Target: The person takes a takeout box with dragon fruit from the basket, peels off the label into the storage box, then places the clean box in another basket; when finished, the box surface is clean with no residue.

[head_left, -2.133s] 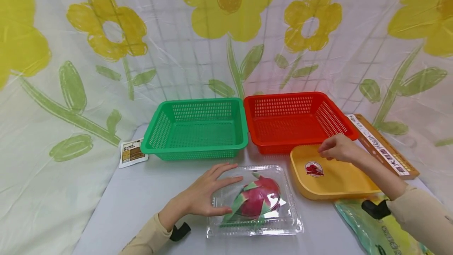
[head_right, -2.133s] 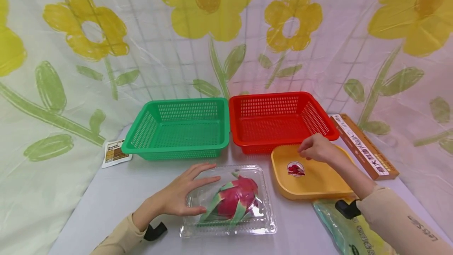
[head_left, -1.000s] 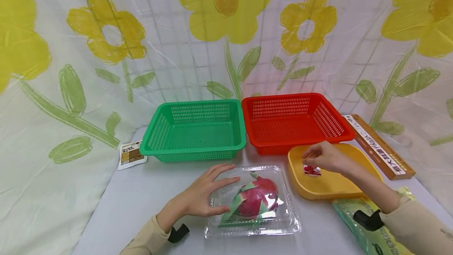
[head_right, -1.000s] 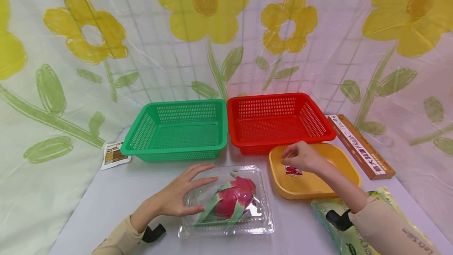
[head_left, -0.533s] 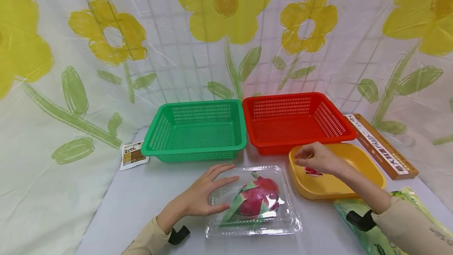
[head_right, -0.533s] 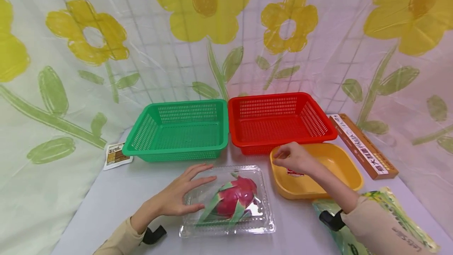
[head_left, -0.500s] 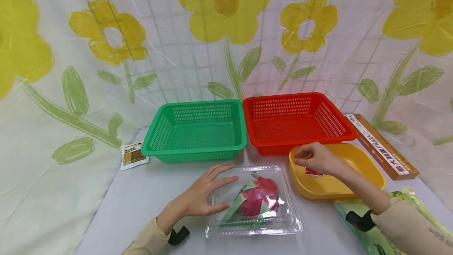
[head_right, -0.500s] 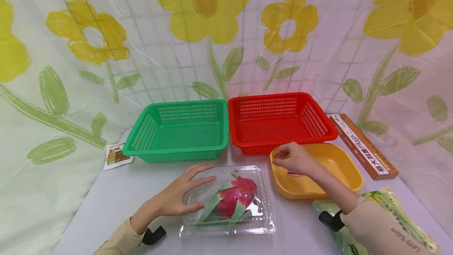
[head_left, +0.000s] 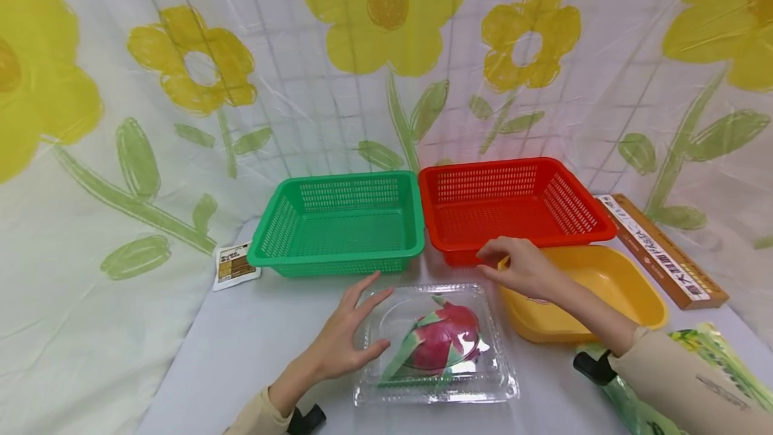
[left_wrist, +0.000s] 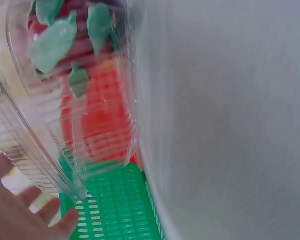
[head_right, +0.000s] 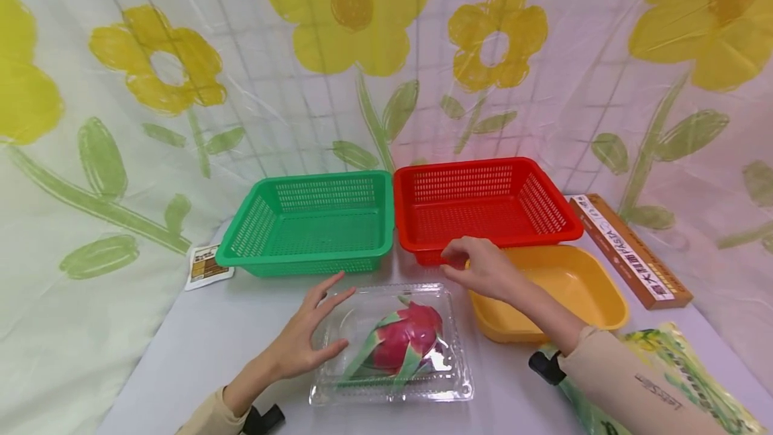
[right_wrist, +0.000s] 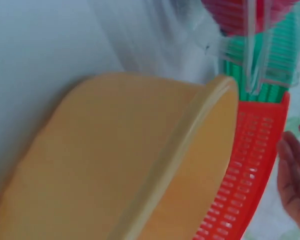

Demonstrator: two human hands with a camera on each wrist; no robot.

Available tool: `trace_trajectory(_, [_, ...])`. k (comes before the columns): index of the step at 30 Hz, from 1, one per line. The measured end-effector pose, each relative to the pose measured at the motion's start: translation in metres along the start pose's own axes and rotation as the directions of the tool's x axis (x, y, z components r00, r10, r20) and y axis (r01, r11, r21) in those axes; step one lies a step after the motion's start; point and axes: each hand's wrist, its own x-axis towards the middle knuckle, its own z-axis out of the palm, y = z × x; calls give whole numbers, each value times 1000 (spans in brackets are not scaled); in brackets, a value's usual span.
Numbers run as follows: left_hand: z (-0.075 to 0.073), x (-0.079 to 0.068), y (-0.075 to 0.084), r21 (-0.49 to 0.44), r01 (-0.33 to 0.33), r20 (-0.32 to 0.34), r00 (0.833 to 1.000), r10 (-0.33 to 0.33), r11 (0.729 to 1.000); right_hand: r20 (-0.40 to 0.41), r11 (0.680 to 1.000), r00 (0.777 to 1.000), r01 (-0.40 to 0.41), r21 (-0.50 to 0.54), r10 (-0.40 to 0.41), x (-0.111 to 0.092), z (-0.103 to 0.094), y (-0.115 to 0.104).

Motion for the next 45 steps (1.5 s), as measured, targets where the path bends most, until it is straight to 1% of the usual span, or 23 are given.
trace_trajectory(3, [2,-4,3,-54,61,-22,998,-62,997,-29,995,997,65,-76,-67,8,4,-4])
trace_trajectory(6, [4,-7,6,-122,113,-22,993,-116,986,-43,970,982,174,-171,-184,18,7,-5])
trace_trajectory(7, [5,-8,6,-138,121,-25,992,-125,983,-43,957,973,215,-192,-228,22,9,-5])
trace_trajectory(10, [7,-11,7,-173,150,-29,987,-157,973,-26,909,936,333,-249,-350,36,14,-2])
trace_trajectory(13, [8,-14,7,-206,177,-33,982,-188,962,9,872,909,401,-280,-416,47,20,-1])
trace_trajectory(16, [10,-17,8,-232,216,-23,974,-227,949,59,855,902,424,-300,-427,56,25,-1])
trace_trajectory(20, [11,-19,9,-288,263,9,962,-272,921,125,846,901,434,-310,-416,65,31,-4])
trace_trajectory(23, [11,-19,11,-343,289,35,955,-295,894,165,838,893,450,-308,-419,70,35,-6])
trace_trajectory(25, [11,-19,11,-365,298,46,952,-303,882,183,832,887,461,-310,-423,72,37,-7])
trace_trajectory(30, [11,-21,12,-389,324,81,945,-318,863,211,829,886,462,-316,-413,74,40,-8])
trace_trajectory(33, [10,-22,13,-380,361,111,932,-345,852,229,829,886,460,-318,-404,75,42,-6])
trace_trajectory(36, [8,-22,14,-382,396,138,918,-373,835,238,826,883,465,-320,-405,76,44,-5])
trace_trajectory(38, [7,-21,15,-389,409,147,912,-383,825,239,823,881,469,-322,-408,77,46,-4])
trace_trajectory(42, [6,-20,14,-439,426,159,904,-398,791,241,812,877,477,-336,-415,80,48,-1])
trace_trajectory(45, [7,-21,13,-467,443,157,893,-422,765,246,803,873,485,-347,-421,81,49,0])
